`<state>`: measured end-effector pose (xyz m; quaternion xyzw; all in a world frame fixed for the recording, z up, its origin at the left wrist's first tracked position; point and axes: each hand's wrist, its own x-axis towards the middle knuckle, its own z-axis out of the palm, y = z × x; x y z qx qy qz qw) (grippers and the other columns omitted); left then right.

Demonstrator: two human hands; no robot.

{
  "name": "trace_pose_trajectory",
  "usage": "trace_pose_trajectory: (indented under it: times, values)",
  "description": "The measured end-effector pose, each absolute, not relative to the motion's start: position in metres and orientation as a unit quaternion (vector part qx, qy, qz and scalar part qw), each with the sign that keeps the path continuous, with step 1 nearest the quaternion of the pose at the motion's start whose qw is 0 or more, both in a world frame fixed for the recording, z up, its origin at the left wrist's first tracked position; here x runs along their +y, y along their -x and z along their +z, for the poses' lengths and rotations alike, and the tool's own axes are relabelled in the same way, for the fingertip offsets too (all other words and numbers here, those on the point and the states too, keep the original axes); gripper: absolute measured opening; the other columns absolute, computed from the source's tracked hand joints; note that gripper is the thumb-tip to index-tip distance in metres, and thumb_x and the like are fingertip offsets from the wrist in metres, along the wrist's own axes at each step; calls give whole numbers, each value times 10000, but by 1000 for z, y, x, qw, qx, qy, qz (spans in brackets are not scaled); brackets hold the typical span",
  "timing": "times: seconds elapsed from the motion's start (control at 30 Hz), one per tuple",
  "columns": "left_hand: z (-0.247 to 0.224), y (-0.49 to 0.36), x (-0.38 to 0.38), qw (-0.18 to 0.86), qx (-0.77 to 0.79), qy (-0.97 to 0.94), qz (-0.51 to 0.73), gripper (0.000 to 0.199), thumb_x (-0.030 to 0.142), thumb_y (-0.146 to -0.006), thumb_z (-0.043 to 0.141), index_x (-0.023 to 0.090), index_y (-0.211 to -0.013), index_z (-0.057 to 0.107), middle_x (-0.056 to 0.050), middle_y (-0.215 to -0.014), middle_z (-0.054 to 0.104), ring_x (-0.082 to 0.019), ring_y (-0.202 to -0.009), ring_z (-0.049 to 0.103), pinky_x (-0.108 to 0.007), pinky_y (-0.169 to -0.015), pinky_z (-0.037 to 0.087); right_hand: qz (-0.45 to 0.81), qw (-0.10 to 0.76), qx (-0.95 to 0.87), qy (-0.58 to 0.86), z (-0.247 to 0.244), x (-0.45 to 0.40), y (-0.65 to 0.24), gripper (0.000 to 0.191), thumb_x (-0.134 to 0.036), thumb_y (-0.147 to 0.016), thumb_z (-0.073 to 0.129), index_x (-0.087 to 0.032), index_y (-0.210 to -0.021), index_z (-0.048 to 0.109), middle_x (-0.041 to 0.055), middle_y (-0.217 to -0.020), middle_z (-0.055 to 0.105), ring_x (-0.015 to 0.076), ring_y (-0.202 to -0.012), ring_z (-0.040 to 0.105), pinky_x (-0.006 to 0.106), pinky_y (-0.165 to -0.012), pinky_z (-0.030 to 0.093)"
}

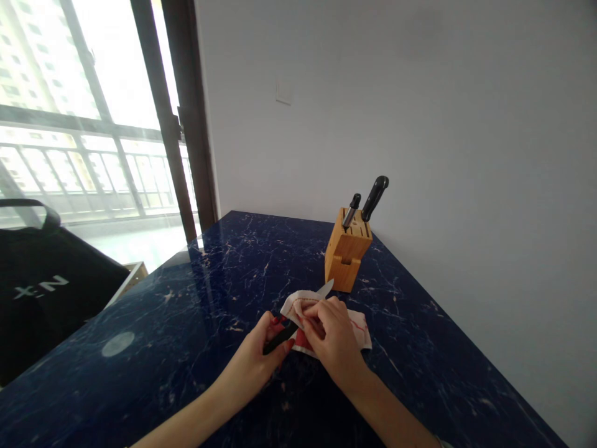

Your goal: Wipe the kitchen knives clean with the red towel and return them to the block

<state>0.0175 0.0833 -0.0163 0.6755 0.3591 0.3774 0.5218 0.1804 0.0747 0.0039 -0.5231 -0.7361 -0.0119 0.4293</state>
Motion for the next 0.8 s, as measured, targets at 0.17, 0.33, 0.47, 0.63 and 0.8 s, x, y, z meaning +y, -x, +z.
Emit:
trace_pose_trajectory:
  times: [0.17, 0.33, 0.47, 0.63, 0.8]
  values:
    - [-14, -15, 81, 497, 387, -693, 350, 161, 316, -808, 490, 189, -765, 401, 63, -583, 432, -96, -545, 412, -205, -505, 317, -57, 450, -687, 568, 9, 82, -199, 70, -158, -762, 532, -200, -707, 523, 19, -714, 565, 185, -742, 469, 333, -705, 353]
    - [-13, -17, 84, 494, 379, -692, 366, 159, 304, -800, 503, 193, -782, 390, 39, -682, 481, -108, -622, 451, -214, -555, 346, -28, 422, -728, 539, 2, 74, -180, 79, -141, -765, 526, -203, -717, 522, 8, -731, 574, 175, -741, 472, 316, -694, 347]
    - [-15, -16, 85, 495, 376, -692, 366, 157, 310, -806, 492, 195, -779, 390, 40, -673, 482, -108, -618, 449, -210, -544, 342, -47, 410, -730, 546, 2, 75, -180, 69, -153, -771, 523, -206, -728, 530, 7, -747, 583, 176, -741, 472, 321, -699, 337]
    - [-17, -15, 81, 494, 384, -700, 344, 157, 319, -809, 481, 192, -764, 401, 57, -591, 441, -101, -551, 427, -204, -503, 322, -73, 449, -666, 591, 9, 88, -215, 59, -214, -778, 528, -202, -720, 527, 17, -734, 576, 180, -732, 472, 324, -692, 347]
    - [-15, -15, 81, 491, 384, -699, 351, 166, 332, -809, 478, 192, -762, 404, 53, -594, 445, -104, -552, 430, -209, -509, 329, -54, 453, -671, 584, 5, 84, -205, 41, -202, -771, 521, -200, -731, 524, 22, -730, 560, 176, -719, 476, 318, -678, 360]
